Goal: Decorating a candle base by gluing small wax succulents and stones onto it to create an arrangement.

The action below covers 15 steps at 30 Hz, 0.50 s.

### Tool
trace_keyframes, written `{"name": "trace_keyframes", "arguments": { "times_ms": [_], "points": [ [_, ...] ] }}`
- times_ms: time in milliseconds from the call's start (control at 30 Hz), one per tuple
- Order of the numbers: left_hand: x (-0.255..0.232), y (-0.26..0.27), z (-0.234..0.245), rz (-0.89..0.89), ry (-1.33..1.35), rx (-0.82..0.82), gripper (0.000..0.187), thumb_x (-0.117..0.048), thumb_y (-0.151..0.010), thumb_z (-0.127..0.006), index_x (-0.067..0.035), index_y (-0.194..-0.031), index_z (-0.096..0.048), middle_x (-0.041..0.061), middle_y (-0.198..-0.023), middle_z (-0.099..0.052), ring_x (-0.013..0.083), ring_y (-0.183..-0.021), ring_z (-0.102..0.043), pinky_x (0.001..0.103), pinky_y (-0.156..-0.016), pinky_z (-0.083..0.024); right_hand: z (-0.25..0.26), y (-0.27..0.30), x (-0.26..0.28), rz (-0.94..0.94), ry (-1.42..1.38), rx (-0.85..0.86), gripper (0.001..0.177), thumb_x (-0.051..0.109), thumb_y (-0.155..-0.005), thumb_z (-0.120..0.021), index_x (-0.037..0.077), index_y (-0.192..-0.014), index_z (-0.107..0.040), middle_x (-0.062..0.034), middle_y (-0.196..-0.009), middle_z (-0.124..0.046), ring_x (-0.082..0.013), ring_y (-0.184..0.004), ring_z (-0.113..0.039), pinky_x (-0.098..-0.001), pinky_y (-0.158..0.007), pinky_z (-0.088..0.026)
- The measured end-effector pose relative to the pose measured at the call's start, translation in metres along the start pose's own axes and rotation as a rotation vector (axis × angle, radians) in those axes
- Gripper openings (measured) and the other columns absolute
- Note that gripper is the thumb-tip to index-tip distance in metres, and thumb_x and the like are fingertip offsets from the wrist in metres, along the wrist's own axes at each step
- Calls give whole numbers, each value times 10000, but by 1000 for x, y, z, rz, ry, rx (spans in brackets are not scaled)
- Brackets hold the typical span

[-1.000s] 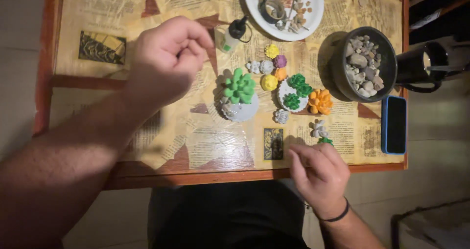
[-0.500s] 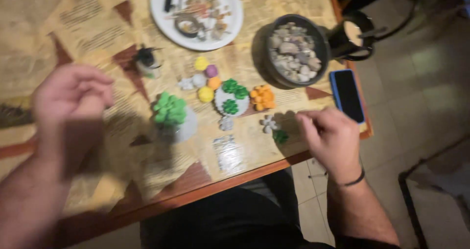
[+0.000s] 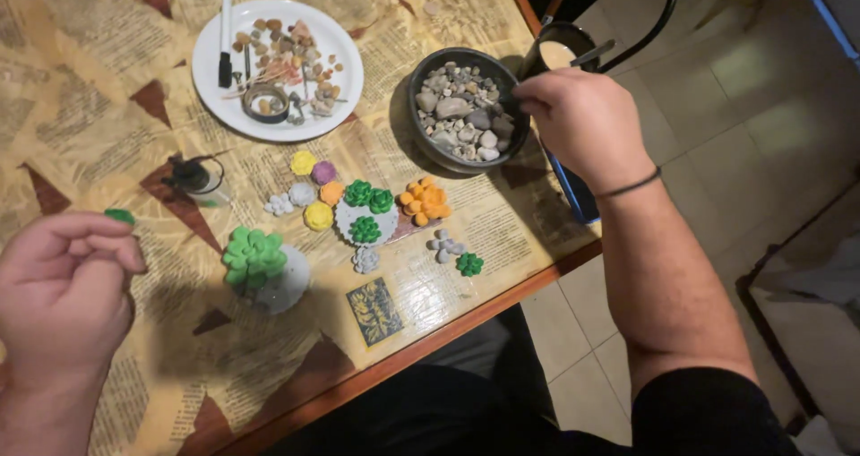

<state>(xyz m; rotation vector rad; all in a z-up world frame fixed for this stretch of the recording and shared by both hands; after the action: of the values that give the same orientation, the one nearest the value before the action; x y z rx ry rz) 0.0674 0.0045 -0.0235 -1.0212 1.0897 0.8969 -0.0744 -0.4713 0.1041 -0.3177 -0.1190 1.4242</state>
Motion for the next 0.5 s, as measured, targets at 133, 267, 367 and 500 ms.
{"name": "trace_keyframes", "arguments": {
  "times_ms": [133, 267, 367, 500],
  "points": [
    [-6, -1, -2, -20, -21, 12, 281, 233, -978, -367, 109, -1153, -548, 190, -866, -572, 199, -805, -564, 274, -856, -476, -14, -19, 6, 83, 107, 32, 218, 112, -913, -703, 229, -1052, -823, 27, -998, -785, -251, -843, -731, -442, -511, -576],
    [2, -1, 1, -14, -6, -17, 309, 209, -945, -375, 78, -1154, -562, 168, -870, -582, 171, -808, -572, 246, -871, -469, -21, -32, 14, 168, 197, -7, 137, 106, -861, -708, 199, -926, -784, 38, -894, -710, -230, -764, -695, -415, -467, -558],
    [0, -2, 0, -13, 27, -19, 322, 217, -929, -375, 85, -1150, -567, 178, -863, -575, 168, -786, -565, 236, -844, -458, -32, -42, 16, 176, 264, 26, 77, 148, -894, -759, 189, -832, -738, 32, -794, -612, -221, -707, -647, -399, -448, -562],
    [-6, -2, -1, -15, -17, -15, 307, 203, -934, -375, 106, -1141, -580, 172, -841, -581, 173, -752, -557, 260, -805, -466, -45, -51, 16, 137, 303, 152, 68, 268, -961, -758, 211, -963, -796, 19, -779, -611, -206, -739, -649, -393, -504, -612]
  ]
}}
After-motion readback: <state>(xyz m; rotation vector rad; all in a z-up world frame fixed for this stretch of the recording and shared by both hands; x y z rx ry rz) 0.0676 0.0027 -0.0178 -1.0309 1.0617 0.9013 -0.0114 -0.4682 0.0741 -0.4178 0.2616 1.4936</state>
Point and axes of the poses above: each hand's wrist, its own y-axis away from the middle knuckle, its own z-axis out of the back of the hand, x = y × z, the point moved 7 cm from there along -y, towards the middle knuckle
